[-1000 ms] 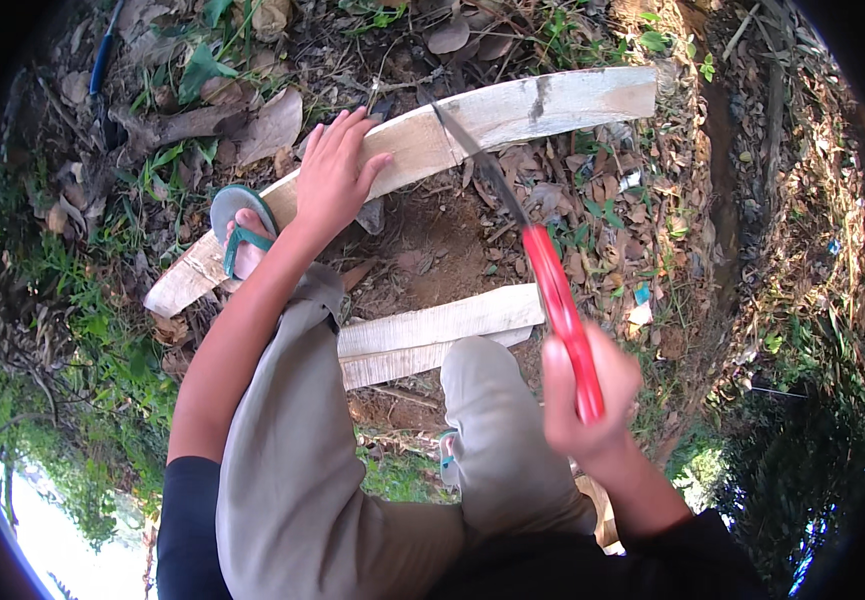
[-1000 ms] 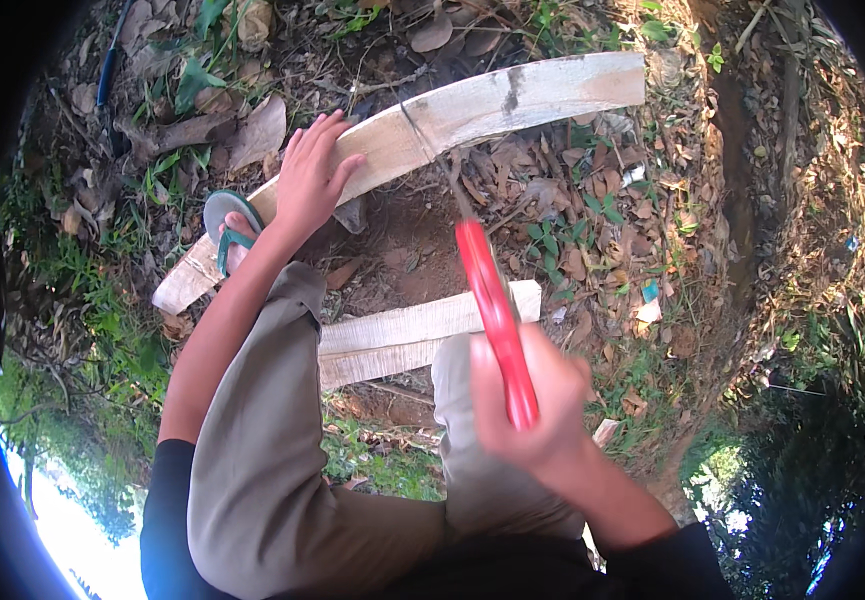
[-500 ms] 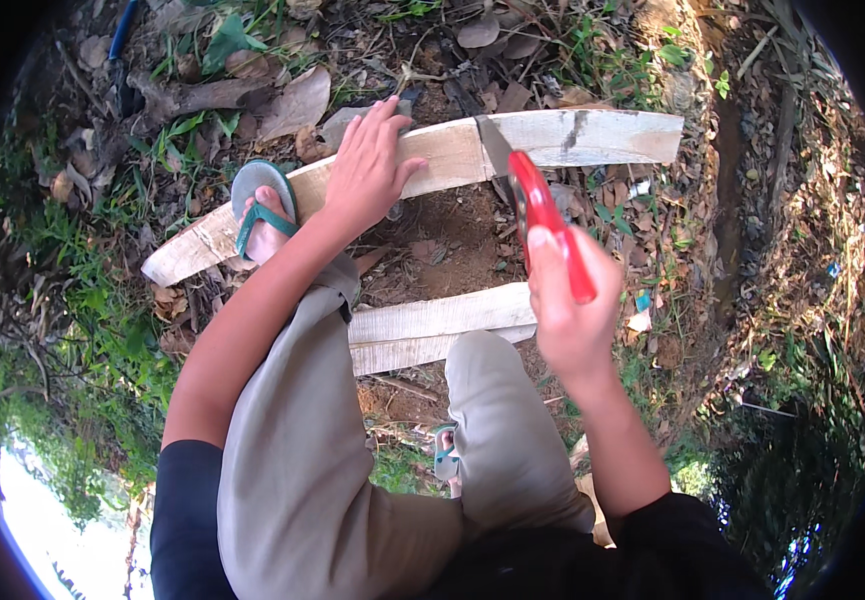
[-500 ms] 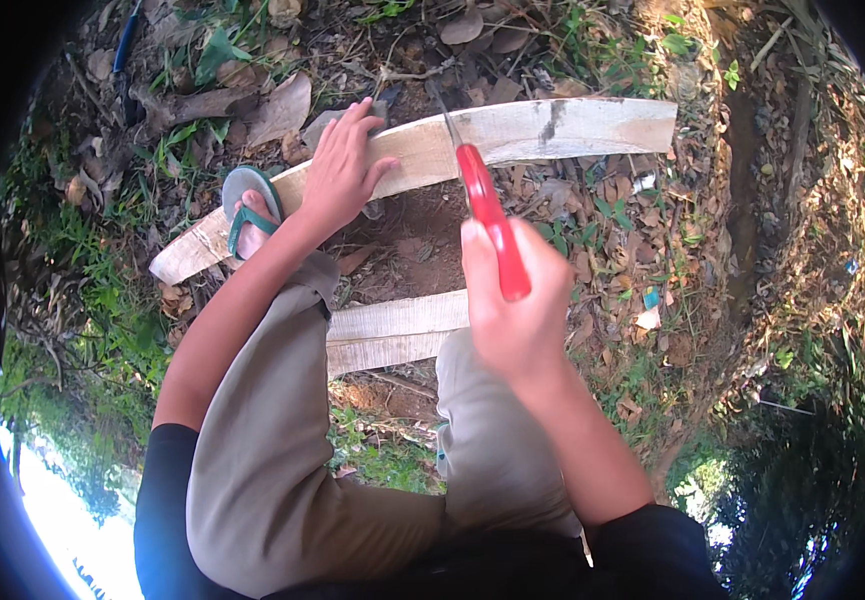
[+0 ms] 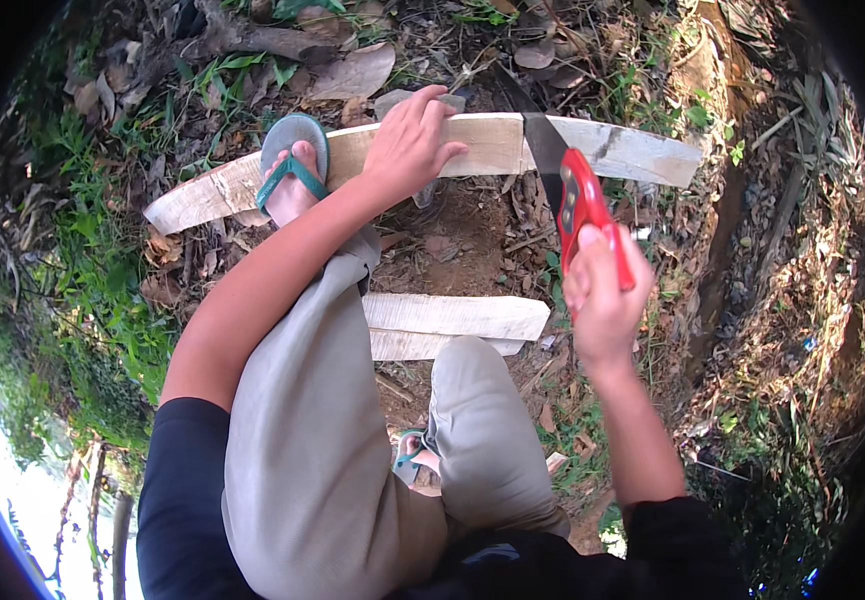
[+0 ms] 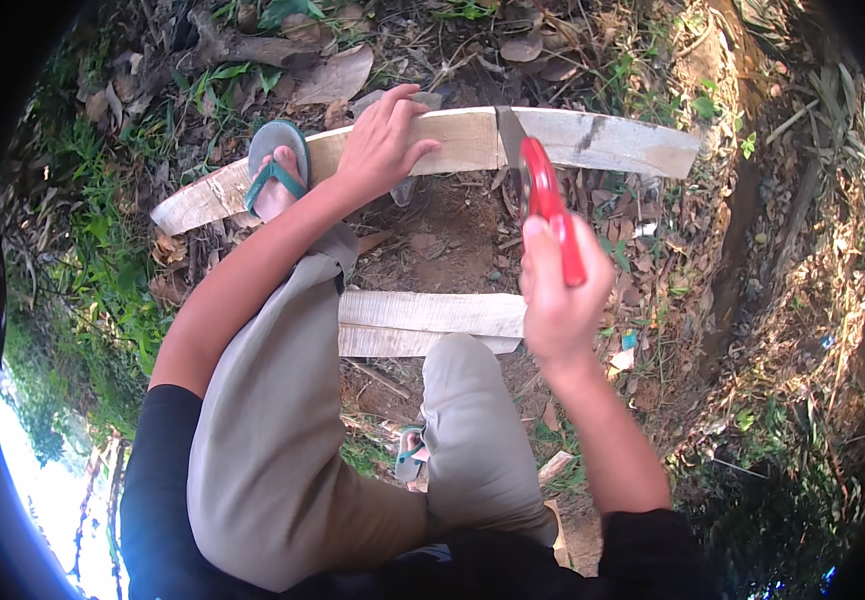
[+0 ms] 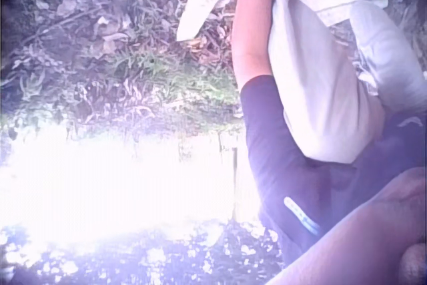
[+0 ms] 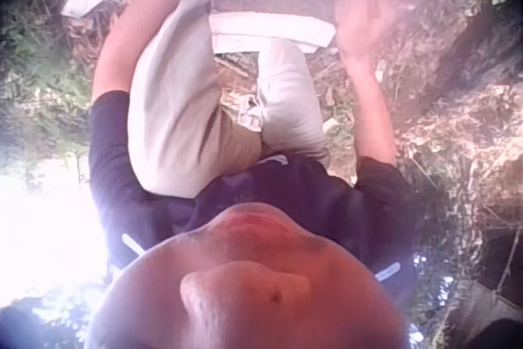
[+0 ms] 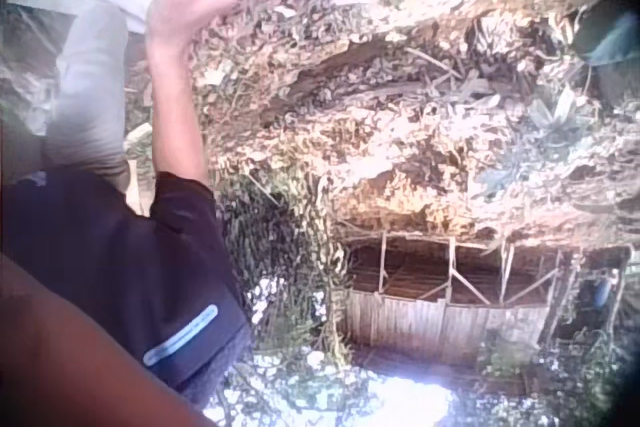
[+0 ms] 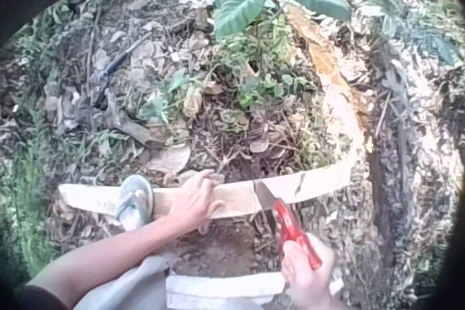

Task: The person uses a hand saw to cut through several wooden boards while squatting on the ground.

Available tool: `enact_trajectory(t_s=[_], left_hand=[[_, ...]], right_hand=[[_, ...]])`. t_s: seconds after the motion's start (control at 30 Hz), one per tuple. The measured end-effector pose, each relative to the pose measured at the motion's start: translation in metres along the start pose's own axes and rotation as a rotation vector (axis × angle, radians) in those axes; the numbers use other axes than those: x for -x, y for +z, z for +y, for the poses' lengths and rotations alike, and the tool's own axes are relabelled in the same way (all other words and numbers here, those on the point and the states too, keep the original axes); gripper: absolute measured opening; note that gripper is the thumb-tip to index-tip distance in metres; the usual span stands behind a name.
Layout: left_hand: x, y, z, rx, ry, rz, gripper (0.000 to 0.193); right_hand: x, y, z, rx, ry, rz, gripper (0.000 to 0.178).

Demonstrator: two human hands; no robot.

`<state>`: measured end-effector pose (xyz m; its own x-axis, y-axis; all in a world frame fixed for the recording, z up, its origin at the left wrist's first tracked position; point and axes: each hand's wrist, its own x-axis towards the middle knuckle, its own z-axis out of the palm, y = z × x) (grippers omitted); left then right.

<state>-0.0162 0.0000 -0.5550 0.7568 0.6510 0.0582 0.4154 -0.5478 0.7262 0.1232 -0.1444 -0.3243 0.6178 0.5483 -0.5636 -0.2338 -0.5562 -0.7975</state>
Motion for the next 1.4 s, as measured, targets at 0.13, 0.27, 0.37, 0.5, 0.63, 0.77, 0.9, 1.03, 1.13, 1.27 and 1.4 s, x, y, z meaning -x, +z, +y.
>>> enact_trajectory(t_s=[0.13, 0.27, 0.37, 0.5, 0.63, 0.77, 0.9, 1.03, 1.13, 1.27, 1.4], left_hand=[[0.009, 0.006, -0.005, 0.008, -0.018, 0.063, 0.053], [0.015, -0.008, -0.005, 0.064, -0.063, 0.040, 0.054], [0.015, -0.007, -0.008, 0.074, -0.120, 0.007, 0.054], [0.004, -0.009, -0.002, 0.071, -0.097, -0.012, 0.052], [0.009, -0.006, -0.002, 0.035, -0.068, -0.052, 0.054], [0.008, -0.009, -0.001, -0.001, -0.055, -0.075, 0.055], [0.012, -0.010, -0.002, -0.008, -0.058, -0.088, 0.057], [0.009, -0.008, -0.002, 0.000, -0.050, -0.084, 0.054], [0.004, -0.006, 0.004, -0.010, -0.048, -0.074, 0.050], [0.003, -0.001, 0.001, -0.052, -0.043, -0.058, 0.048], [-0.001, 0.002, -0.001, -0.100, -0.044, -0.060, 0.047]], right_hand=[[0.040, -0.013, 0.029, -0.105, -0.078, 0.066, 0.016], [0.107, -0.075, -0.062, 0.100, -0.435, 0.159, 0.018], [0.105, -0.129, -0.097, 0.329, -0.385, 0.156, 0.019], [0.110, -0.134, -0.058, 0.389, -0.321, 0.141, 0.026], [0.066, -0.067, 0.007, 0.109, -0.338, 0.357, 0.016], [0.035, -0.080, 0.004, 0.140, -0.419, 0.426, 0.016], [0.048, -0.108, -0.011, 0.339, -0.348, 0.466, 0.019], [0.069, -0.111, -0.010, 0.283, -0.391, 0.333, 0.017], [0.082, -0.110, 0.008, 0.522, -0.393, 0.191, 0.020], [0.076, -0.062, 0.032, 0.448, -0.325, 0.035, 0.015], [0.078, -0.048, 0.047, 0.400, -0.255, 0.029, 0.019]])
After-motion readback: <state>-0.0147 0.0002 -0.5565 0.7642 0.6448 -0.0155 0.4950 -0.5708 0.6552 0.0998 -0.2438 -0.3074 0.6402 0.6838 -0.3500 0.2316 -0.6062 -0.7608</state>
